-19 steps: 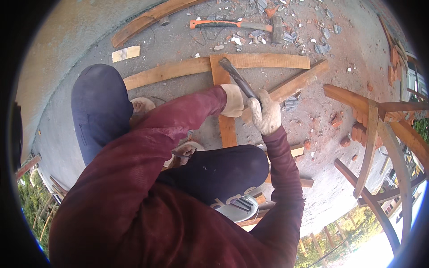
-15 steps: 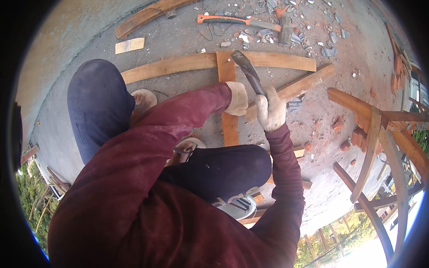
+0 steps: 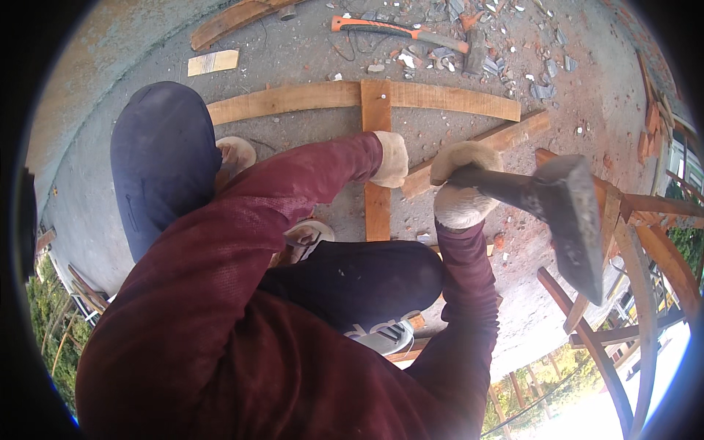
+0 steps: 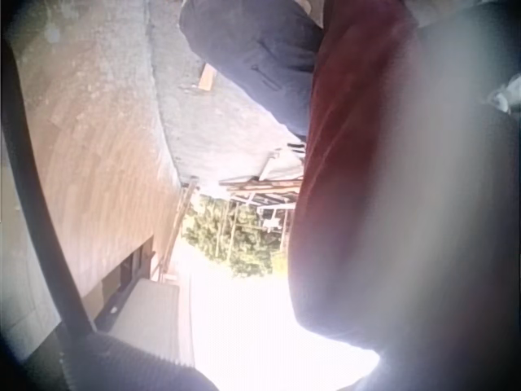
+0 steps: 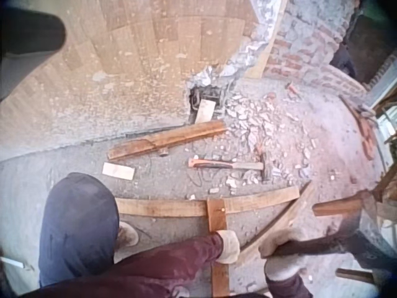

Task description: The person assembles a wooden frame by arranging planks on the floor, positioning nails, and hammering them to join the pieces. They repeatedly pick up planks, align them, and secure the joints with a hammer and nails.

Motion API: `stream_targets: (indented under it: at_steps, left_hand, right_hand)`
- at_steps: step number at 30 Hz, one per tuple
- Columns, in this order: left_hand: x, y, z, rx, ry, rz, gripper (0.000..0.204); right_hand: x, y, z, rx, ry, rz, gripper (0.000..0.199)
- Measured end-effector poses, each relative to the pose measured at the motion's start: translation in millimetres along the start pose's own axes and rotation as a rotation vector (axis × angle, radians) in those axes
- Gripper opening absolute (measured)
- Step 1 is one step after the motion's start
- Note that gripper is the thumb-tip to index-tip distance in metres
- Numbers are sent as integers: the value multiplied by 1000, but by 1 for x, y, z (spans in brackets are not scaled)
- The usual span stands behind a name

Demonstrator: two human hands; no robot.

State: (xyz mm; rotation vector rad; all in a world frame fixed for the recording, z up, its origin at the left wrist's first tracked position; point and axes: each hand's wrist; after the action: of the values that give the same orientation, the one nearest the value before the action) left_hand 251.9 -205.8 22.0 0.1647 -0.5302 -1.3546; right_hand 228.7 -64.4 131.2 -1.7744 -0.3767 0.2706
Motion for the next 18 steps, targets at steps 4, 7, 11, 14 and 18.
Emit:
stream_targets:
  at_steps: [4, 7, 11, 14, 18]
  left_hand:
    - [1, -3, -5, -101, 32, -92, 16]
    - [7, 0, 5, -55, -46, -26, 21]
    - [4, 1, -1, -52, -45, -16, 24]
    - [2, -3, -2, 49, 28, 33, 26]
    - [3, -4, 5, -9, -19, -61, 32]
  right_hand:
    - [13, 43, 54, 1287, -78, -239, 57]
    - [-1, 13, 35, 1038, 26, -254, 59]
    - [-13, -35, -17, -2, 41, 37, 53]
    - [-9, -13, -6, 109, -70, 94, 60]
    - [9, 55, 62, 1326, -84, -349, 57]
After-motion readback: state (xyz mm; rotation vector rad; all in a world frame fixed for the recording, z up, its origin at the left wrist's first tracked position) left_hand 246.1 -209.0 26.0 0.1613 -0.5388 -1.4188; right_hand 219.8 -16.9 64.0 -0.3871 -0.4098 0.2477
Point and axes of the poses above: each hand's wrist, its own x-axis away from the middle knuckle, its own z-axis out of the back of the hand, y = z × x, and after that the axes turned 15 degrees about -z, right-handed
